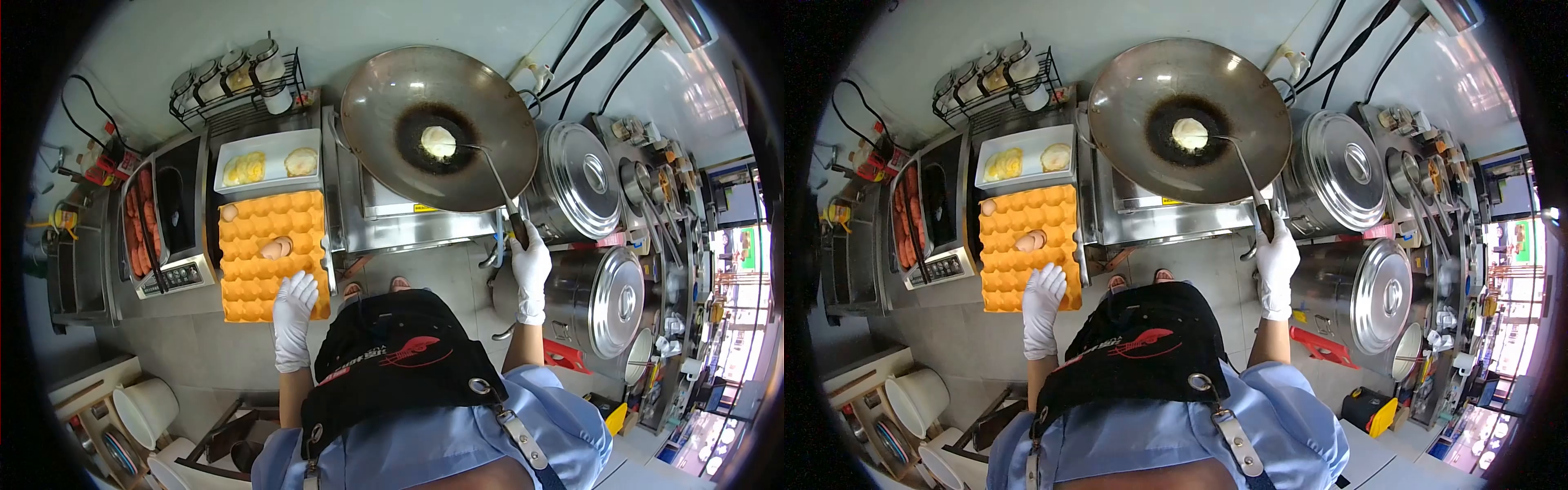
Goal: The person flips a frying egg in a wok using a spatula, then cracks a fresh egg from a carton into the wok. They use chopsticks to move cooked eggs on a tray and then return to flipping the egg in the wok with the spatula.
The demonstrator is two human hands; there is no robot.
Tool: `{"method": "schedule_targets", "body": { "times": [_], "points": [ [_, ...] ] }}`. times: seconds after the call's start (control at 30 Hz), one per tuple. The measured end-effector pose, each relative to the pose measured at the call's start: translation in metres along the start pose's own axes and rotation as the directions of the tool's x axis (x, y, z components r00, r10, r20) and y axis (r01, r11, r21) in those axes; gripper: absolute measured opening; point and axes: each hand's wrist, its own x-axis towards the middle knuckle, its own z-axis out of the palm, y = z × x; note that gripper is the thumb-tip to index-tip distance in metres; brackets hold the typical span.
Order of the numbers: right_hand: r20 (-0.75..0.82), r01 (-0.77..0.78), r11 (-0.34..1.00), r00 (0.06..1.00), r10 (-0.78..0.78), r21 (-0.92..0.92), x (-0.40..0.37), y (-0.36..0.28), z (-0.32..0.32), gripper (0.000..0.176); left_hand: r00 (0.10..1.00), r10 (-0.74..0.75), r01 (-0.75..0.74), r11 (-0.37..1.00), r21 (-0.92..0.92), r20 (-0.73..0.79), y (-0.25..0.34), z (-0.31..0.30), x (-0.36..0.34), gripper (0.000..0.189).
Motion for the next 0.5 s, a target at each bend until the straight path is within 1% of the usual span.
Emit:
{"method": "schedule_targets", "body": {
  "times": [0.2,0.37,0.5],
  "points": [
    [0.001,0.014,1.0,1.0,-0.014,0.011,0.0003,0.0028,0.0,0.039,1.0,0.004,-0.004,1.0,0.011,-0.007,-0.0002,0.0053,0.0002,0.053],
    [0.031,-0.003,0.999,1.0,0.004,-0.036,0.0019,0.0007,-0.0012,0.04,1.0,0.009,-0.008,1.0,0.025,-0.018,-0.0009,0.004,-0.0003,0.054],
    [0.035,0.003,0.999,0.999,-0.002,-0.032,0.0025,-0.0003,-0.0026,0.041,1.0,0.01,-0.01,1.0,0.018,-0.008,-0.0013,0.001,0.0001,0.054]
  ]
}}
